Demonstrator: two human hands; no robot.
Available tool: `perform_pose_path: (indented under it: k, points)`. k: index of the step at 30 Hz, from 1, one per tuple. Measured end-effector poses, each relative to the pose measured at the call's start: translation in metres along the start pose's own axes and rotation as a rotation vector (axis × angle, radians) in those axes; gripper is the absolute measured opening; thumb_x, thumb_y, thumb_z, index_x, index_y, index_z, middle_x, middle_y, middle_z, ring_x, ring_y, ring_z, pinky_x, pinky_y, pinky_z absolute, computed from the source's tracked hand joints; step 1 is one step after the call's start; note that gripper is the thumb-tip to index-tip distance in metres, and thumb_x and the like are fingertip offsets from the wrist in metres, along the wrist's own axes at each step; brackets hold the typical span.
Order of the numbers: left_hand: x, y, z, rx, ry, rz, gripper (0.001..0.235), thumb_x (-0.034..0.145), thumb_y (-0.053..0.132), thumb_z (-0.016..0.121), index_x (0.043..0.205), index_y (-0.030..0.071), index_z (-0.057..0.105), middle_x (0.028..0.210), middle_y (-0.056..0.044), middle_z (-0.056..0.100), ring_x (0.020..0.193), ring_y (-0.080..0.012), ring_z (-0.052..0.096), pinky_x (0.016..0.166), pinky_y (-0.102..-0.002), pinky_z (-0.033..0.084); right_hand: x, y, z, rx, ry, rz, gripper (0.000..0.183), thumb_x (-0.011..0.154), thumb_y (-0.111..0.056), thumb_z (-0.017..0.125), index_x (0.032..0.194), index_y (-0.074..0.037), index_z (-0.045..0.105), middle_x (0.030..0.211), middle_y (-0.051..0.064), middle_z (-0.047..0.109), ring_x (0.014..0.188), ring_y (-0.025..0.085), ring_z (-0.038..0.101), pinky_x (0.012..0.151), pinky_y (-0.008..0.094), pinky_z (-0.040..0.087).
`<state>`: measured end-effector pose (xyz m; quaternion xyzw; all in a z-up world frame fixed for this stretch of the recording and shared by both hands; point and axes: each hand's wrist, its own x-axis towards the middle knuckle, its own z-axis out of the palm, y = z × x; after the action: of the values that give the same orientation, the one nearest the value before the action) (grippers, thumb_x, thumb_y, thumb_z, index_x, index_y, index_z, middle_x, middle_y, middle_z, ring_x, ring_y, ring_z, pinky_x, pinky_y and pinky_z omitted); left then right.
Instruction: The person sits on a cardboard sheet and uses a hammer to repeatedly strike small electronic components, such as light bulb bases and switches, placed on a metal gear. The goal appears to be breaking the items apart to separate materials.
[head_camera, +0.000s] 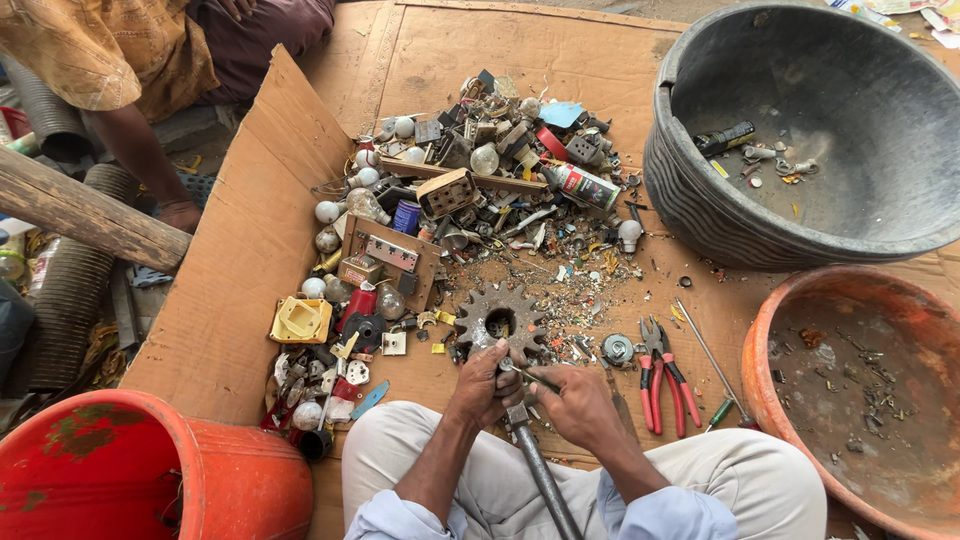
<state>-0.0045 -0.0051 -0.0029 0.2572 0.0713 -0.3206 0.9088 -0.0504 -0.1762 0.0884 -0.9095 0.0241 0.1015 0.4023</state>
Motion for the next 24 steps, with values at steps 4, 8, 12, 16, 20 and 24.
perform_pose_path:
  k: [4,8,12,16,20,24]
  points:
    - [-0.002,0.005,0.004,0.01,0.023,0.011,0.039,0.107,0.039,0.052,0.095,0.003,0.064,0.055,0.002,0.04,0.045,-0.0101,0.036,0.044,-0.027,0.036,-0.003,-0.009,-0.001,-0.018,0.072,-0.064,0.03,0.086,-0.022,0.072,0.113,-0.01,0.078,0.106,0.012,0.078,0.096,0.028,0.075,0.086,0.037,0.056]
    - [-0.001,0.002,0.004,0.108,0.038,-0.016,0.039,0.108,0.037,0.051,0.096,0.002,0.064,0.057,0.001,0.044,0.047,-0.0101,0.039,0.045,-0.027,0.037,0.0,-0.007,0.001,-0.08,0.048,-0.009,0.029,0.088,-0.024,0.07,0.113,-0.012,0.078,0.101,0.012,0.078,0.094,0.028,0.074,0.084,0.039,0.056]
    - [0.004,-0.004,-0.007,0.145,-0.014,0.059,0.04,0.111,0.036,0.047,0.099,0.001,0.063,0.06,0.002,0.047,0.048,-0.0098,0.04,0.045,-0.027,0.037,0.002,0.004,0.01,0.109,0.049,-0.004,0.024,0.09,-0.018,0.069,0.109,-0.007,0.078,0.096,0.01,0.078,0.087,0.023,0.073,0.08,0.037,0.057]
    - [0.011,-0.012,-0.008,0.051,0.125,0.156,0.034,0.11,0.036,0.046,0.104,0.004,0.058,0.06,0.002,0.047,0.048,-0.0105,0.042,0.043,-0.027,0.037,0.003,0.007,0.049,0.579,0.059,0.105,0.021,0.095,-0.01,0.062,0.11,-0.004,0.075,0.09,0.005,0.077,0.08,0.014,0.07,0.076,0.031,0.058]
    - [0.006,-0.008,-0.001,0.056,0.168,0.171,0.038,0.109,0.035,0.045,0.115,0.0,0.06,0.063,0.001,0.048,0.05,-0.01,0.041,0.047,-0.027,0.038,0.014,0.02,0.069,0.867,0.081,0.058,0.021,0.1,-0.006,0.058,0.113,0.006,0.07,0.094,0.007,0.073,0.081,0.012,0.067,0.078,0.028,0.057]
    - [-0.002,0.004,0.011,0.078,0.148,0.146,0.041,0.105,0.033,0.046,0.127,0.002,0.062,0.059,0.003,0.044,0.049,-0.0082,0.037,0.048,-0.026,0.037,0.008,0.011,0.056,0.632,0.117,-0.003,0.024,0.096,-0.01,0.064,0.116,0.0,0.072,0.095,0.008,0.076,0.083,0.014,0.071,0.077,0.032,0.059]
